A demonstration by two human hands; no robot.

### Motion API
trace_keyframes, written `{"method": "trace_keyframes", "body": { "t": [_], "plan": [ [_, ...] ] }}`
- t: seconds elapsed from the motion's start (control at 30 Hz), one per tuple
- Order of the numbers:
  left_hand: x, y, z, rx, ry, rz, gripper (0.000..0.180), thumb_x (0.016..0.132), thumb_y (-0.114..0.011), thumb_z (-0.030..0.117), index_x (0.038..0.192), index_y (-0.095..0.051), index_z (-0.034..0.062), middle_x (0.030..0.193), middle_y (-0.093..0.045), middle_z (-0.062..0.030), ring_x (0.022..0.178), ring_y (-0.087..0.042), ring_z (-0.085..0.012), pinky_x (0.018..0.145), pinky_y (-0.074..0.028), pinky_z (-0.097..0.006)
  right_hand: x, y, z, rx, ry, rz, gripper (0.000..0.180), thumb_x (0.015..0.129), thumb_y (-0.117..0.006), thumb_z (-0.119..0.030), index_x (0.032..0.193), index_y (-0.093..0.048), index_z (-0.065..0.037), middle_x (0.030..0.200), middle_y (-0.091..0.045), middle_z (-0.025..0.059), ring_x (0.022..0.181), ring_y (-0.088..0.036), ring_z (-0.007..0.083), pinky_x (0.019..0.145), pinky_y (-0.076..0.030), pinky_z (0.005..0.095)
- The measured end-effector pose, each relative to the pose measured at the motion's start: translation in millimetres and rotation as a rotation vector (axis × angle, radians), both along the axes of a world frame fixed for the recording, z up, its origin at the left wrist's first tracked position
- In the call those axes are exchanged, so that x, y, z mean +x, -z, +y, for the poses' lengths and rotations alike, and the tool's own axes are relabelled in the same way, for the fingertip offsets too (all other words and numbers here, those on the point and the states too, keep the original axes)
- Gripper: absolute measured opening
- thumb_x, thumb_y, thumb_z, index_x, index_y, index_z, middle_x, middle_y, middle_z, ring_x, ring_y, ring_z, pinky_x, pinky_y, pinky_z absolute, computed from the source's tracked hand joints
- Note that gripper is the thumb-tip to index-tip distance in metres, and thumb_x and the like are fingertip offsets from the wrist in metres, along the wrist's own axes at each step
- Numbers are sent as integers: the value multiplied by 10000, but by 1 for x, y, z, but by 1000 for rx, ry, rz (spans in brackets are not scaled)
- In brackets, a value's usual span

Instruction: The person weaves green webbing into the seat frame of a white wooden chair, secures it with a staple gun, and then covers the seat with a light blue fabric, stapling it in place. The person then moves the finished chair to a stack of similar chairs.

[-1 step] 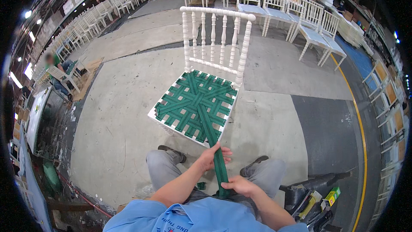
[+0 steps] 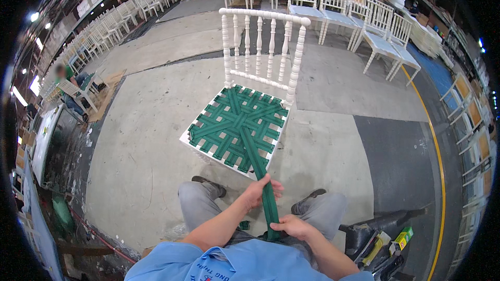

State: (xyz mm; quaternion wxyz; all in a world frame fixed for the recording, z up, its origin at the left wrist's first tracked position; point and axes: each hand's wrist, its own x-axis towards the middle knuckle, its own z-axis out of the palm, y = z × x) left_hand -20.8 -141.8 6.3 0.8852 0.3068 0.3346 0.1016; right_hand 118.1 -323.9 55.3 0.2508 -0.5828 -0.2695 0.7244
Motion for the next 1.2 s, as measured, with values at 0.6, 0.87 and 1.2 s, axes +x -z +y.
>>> {"method": "trace_keyframes", "body": {
  "t": [0.6,0.87,1.2],
  "plan": [
    [-36,11,-28,85,210,207,581,1144,-422,534,1200,-701,28,1080,-759,-98,942,-742,-238,854,-599,-416,-16,75,256,-195,547,319,391,1163,-434,-424,981,-563,-102,671,-468,-43,529,-368,115,498,-342,342],
    [-20,59,65,-314,-616,218,768,960,-747,561,1527,-470,125,1387,-622,-91,1195,-601,-294,934,-518,-507,1,90,231,-93,498,73,370,1153,-453,-427,978,-541,-114,625,-419,-54,482,-306,118,468,-264,328],
    [39,68,110,-132,-1176,841,1009,882,-762,668,1508,-483,-72,1464,-591,-287,1278,-626,-427,1075,-519,-508,-42,76,151,-78,526,-69,380,1147,-458,-390,911,-567,-112,638,-458,-35,483,-350,112,452,-264,324]
  ]
}}
